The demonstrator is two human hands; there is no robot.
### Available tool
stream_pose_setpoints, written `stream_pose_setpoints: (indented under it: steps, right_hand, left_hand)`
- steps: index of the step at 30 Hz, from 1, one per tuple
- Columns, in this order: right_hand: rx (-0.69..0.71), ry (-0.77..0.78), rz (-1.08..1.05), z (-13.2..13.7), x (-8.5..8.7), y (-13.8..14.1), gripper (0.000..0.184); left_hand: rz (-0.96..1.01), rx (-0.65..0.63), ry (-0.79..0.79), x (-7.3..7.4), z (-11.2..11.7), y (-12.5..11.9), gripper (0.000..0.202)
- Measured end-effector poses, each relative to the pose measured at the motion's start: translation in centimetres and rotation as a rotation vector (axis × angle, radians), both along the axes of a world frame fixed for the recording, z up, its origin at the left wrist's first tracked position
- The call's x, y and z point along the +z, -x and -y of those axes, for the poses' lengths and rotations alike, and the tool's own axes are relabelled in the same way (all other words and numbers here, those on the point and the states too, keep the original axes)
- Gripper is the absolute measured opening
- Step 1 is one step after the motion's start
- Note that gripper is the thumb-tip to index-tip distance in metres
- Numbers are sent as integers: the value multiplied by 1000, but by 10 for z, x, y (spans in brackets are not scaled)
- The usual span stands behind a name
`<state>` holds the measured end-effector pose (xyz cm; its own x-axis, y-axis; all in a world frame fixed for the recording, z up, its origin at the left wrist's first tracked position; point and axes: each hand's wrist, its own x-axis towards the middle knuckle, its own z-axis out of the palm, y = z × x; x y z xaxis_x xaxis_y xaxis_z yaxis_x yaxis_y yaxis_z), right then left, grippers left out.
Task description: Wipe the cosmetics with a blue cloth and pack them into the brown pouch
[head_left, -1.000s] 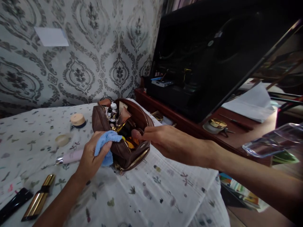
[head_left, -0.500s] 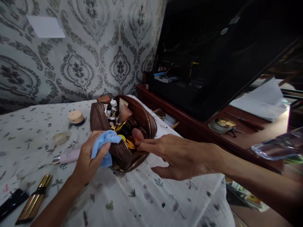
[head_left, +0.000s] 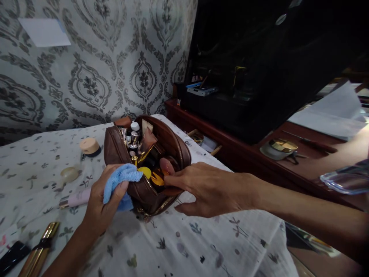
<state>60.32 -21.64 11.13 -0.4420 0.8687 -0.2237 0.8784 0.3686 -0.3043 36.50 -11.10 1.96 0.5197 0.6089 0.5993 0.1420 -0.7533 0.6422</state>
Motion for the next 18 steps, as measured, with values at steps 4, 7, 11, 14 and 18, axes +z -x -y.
stream_pose_setpoints:
  steps: [4, 7, 11, 14, 18]
  right_hand:
    - [-53, 9, 78, 1, 1, 4, 22]
    - [-73, -9, 136, -1, 2, 8, 21]
    - [-70, -75, 176, -2, -1, 12, 16]
    - [-66, -107, 202, -3, -6, 13, 17]
    - [-84, -190, 156, 1, -15, 9, 15]
  left_hand:
    - [-17, 26, 18, -1, 0, 0, 26]
    - [-26, 36, 28, -2, 1, 2, 27]
    - [-34, 27, 23, -2, 0, 4, 26]
    - [-59, 25, 32, -3, -1, 6, 28]
    - [-74, 32, 45, -5, -1, 6, 29]
